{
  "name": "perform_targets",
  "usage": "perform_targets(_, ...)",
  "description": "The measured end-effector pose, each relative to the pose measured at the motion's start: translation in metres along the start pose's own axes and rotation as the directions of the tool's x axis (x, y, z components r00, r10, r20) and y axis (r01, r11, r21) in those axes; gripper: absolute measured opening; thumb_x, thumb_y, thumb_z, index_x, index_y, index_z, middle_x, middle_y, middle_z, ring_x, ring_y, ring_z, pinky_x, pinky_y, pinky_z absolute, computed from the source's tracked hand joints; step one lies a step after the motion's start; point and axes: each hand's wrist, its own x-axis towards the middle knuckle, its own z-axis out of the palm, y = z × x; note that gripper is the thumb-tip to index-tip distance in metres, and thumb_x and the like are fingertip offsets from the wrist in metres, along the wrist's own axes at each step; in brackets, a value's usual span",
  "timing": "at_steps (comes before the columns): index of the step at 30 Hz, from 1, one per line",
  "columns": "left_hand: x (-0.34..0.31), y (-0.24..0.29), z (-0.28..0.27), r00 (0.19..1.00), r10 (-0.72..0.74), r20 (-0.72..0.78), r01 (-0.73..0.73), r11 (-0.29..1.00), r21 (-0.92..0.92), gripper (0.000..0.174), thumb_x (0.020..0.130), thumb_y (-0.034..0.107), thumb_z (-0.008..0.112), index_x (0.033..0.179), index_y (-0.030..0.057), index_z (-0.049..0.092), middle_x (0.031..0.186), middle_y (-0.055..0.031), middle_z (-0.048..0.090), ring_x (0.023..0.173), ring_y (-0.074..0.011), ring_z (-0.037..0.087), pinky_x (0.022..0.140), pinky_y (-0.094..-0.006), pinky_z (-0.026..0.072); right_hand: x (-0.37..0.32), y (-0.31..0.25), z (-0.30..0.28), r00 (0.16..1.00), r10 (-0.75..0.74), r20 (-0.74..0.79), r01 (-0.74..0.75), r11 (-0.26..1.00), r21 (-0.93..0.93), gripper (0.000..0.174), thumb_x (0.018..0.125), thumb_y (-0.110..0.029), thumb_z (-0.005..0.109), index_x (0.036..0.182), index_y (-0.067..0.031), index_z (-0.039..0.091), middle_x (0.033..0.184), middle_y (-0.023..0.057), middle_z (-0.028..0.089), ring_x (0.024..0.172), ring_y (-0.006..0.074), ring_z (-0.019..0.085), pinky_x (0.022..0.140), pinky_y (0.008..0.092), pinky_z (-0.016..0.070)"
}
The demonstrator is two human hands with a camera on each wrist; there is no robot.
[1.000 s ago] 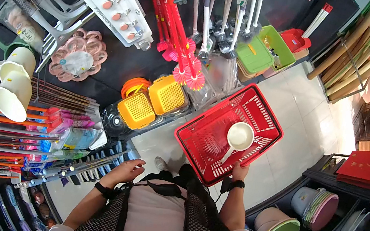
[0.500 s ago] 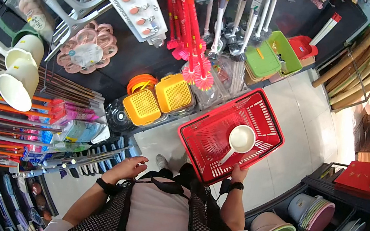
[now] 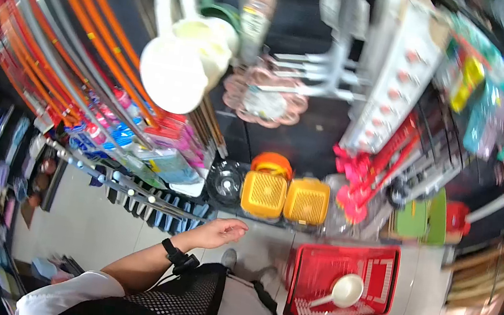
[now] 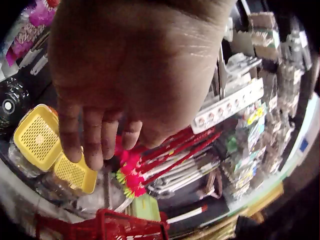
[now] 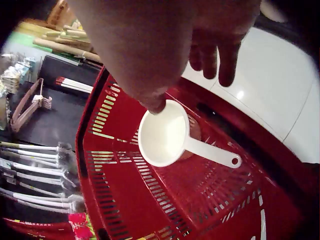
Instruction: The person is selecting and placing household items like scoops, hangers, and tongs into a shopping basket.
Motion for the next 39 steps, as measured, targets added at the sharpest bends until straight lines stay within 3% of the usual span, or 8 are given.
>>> perform_targets(3,-0.008,0.022,-0.046,0.982,0.017,-0.186,-0.068,0.959,-0.274,0.035,0.108,0.027,0.05,0.133,0.0036,0.055,0.116,-0.0066,0.066,0.097,-0.0131,0.065,0.083,-0.0299,0.0547,-0.044,-0.07,-0.014,0.932,-0.284,-0.224,0.137,0.852,-0.506,0.074,0.096,-0.046,0.065,0.14,0.0097,0.046,0.134,0.0306,0.056,0.121,0.0392,0.057,0.105,0.0453,0.0455)
perform_targets(7,-0.04,0.068,-0.106,0.837,0.063,-0.544,-0.376,0.789,-0.486,0.043,0.107,0.04,0.047,0.137,0.0087,0.046,0.115,-0.0132,0.063,0.091,-0.0204,0.067,0.076,-0.0337,0.0577,-0.068,-0.112,-0.011,0.957,-0.267,-0.116,0.26,0.963,-0.067,0.044,0.101,-0.036,0.059,0.12,0.0034,0.057,0.114,0.0151,0.064,0.1,0.0266,0.064,0.083,0.0427,0.0556)
perform_targets(9,-0.048,0.081,-0.136,0.77,0.089,-0.632,-0.502,0.696,-0.513,0.047,0.107,0.045,0.046,0.14,0.0116,0.04,0.115,-0.0142,0.062,0.089,-0.0212,0.067,0.074,-0.0351,0.0581,-0.087,-0.144,0.017,0.848,-0.53,-0.012,0.529,0.847,-0.043,0.03,0.103,-0.031,0.056,0.113,-0.003,0.058,0.105,0.0078,0.063,0.088,0.0181,0.062,0.068,0.0324,0.0534)
perform_targets(13,-0.051,0.106,-0.191,0.66,0.089,-0.746,-0.595,0.669,-0.446,0.061,0.104,0.042,0.054,0.15,0.0118,0.025,0.113,-0.0139,0.061,0.084,-0.0186,0.067,0.066,-0.0305,0.0589,-0.201,-0.254,0.114,0.814,-0.524,0.251,0.52,0.85,0.089,0.026,0.104,-0.027,0.055,0.112,-0.003,0.063,0.092,0.0054,0.066,0.072,0.0127,0.063,0.058,0.0253,0.0499)
perform_targets(22,-0.027,0.135,-0.249,0.723,0.209,-0.659,-0.589,0.685,-0.428,0.056,0.103,0.024,0.056,0.148,0.0113,0.025,0.108,-0.014,0.064,0.074,-0.0173,0.068,0.052,-0.0266,0.0561,-0.46,-0.439,0.284,-0.025,-0.688,0.725,0.83,0.39,0.399,0.017,0.101,-0.013,0.061,0.102,0.0024,0.068,0.084,0.0056,0.069,0.074,0.0113,0.066,0.068,0.0254,0.0529)
perform_targets(25,-0.022,0.136,-0.254,0.687,0.201,-0.698,-0.645,0.61,-0.46,0.046,0.1,0.012,0.05,0.142,0.0059,0.032,0.108,-0.0151,0.065,0.071,-0.0171,0.068,0.051,-0.0267,0.0555,-0.51,-0.461,0.313,-0.024,-0.646,0.763,0.739,0.503,0.448,0.018,0.102,-0.015,0.061,0.108,0.0011,0.067,0.09,0.0031,0.07,0.077,0.0085,0.063,0.068,0.0231,0.0502)
perform_targets(33,-0.058,0.127,-0.229,0.635,0.2,-0.746,-0.671,0.621,-0.405,0.04,0.097,0.007,0.046,0.135,-0.0014,0.037,0.099,-0.0165,0.065,0.065,-0.0154,0.066,0.047,-0.0249,0.053,-0.578,-0.51,0.336,-0.171,-0.771,0.614,0.742,0.309,0.595,0.022,0.097,-0.009,0.066,0.116,0.0026,0.065,0.103,0.0078,0.07,0.087,0.011,0.066,0.077,0.0253,0.054)
perform_targets(39,-0.098,0.107,-0.218,0.538,0.253,-0.804,-0.721,0.632,-0.283,0.033,0.099,0.01,0.051,0.129,-0.002,0.044,0.091,-0.0133,0.067,0.054,-0.0135,0.062,0.042,-0.0235,0.05,-0.609,-0.533,0.306,-0.387,-0.865,0.321,0.763,-0.105,0.637,0.036,0.09,-0.002,0.069,0.125,0.0008,0.063,0.133,0.0199,0.059,0.105,0.0252,0.067,0.081,0.0317,0.0572)
